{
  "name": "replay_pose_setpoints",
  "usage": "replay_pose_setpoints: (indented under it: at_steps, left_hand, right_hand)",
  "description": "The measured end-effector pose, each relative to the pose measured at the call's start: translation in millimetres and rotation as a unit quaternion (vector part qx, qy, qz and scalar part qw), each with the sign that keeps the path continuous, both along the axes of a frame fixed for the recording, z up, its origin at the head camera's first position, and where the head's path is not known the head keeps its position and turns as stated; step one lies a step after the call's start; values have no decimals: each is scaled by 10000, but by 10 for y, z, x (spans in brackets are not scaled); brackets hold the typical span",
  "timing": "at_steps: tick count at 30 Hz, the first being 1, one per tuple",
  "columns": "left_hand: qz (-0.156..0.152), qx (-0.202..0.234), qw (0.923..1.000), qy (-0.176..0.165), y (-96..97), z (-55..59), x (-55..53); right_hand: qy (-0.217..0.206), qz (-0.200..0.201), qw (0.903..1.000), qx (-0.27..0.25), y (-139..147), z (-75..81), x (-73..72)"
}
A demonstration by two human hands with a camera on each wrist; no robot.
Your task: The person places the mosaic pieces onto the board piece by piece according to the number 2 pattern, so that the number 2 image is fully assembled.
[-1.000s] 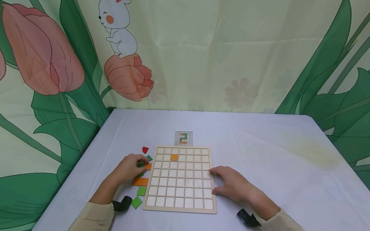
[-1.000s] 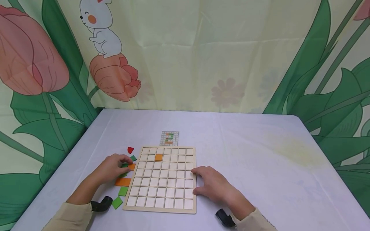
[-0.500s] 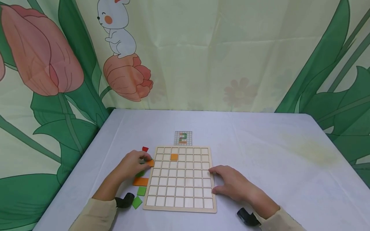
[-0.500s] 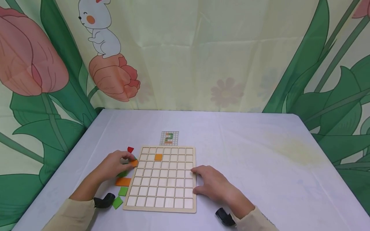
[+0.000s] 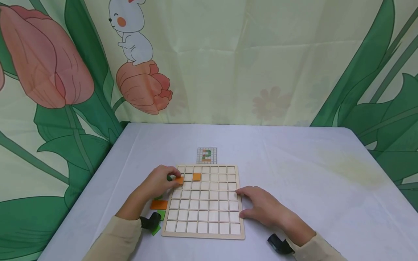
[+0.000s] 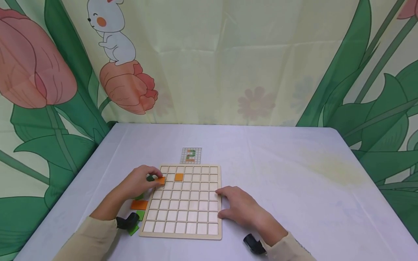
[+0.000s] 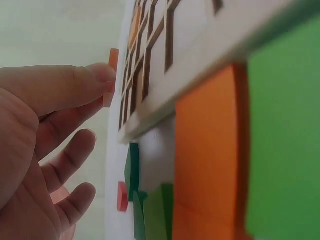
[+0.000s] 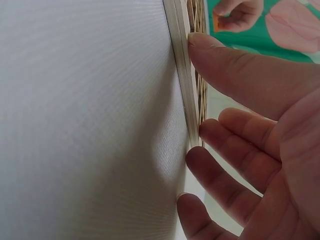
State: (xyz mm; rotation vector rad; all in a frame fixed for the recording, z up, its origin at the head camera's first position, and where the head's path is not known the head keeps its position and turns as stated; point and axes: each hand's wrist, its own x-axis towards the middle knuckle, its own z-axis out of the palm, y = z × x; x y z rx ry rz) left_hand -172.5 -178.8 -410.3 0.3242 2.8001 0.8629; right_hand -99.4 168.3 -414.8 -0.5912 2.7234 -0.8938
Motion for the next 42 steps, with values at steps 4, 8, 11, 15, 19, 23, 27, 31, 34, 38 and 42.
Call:
replay_pose_setpoints:
  at_steps: [4, 8, 11, 15, 19, 23, 27, 31, 34, 38, 42]
  left_hand:
    - [-126, -76, 9999, 11, 63, 27, -21]
    - [-238, -41, 9997, 73, 124, 46, -35]
    - [-324, 72, 9994, 104, 157, 36, -49]
    - [-375, 198, 9991, 79, 210, 22, -66]
    - [-312, 201, 9993, 3, 288, 27, -88]
    - [-338, 150, 9993, 48, 353, 29, -103]
    - [-487, 182, 9986, 132, 408, 19, -115]
    - [-577, 259, 9980, 48, 468, 7, -138]
    - [-617, 303, 9976, -1, 501, 3, -148]
    - [-579, 360, 9976, -94, 532, -1, -151]
    - [-480, 479, 9975, -199, 563, -15, -152]
  right_hand:
    - [-30, -15, 10000, 22, -3, 11, 0]
    - [-72, -56, 10000, 18, -9, 16, 3]
    - [-110, -74, 9999, -11, -9, 20, 10]
    - [-83, -59, 9999, -14, -5, 24, 16]
    - [-22, -34, 10000, 16, -2, 14, 10]
    - [-25, -20, 10000, 12, 1, 1, 3]
    - [-27, -1, 10000, -28, 6, -1, 4]
    - [-31, 21, 10000, -47, 10, 6, 9]
    - [-29, 31, 10000, -39, 12, 11, 10]
    - [-107, -43, 9999, -67, 1, 22, 12]
    - [-157, -63, 9998, -79, -1, 25, 13]
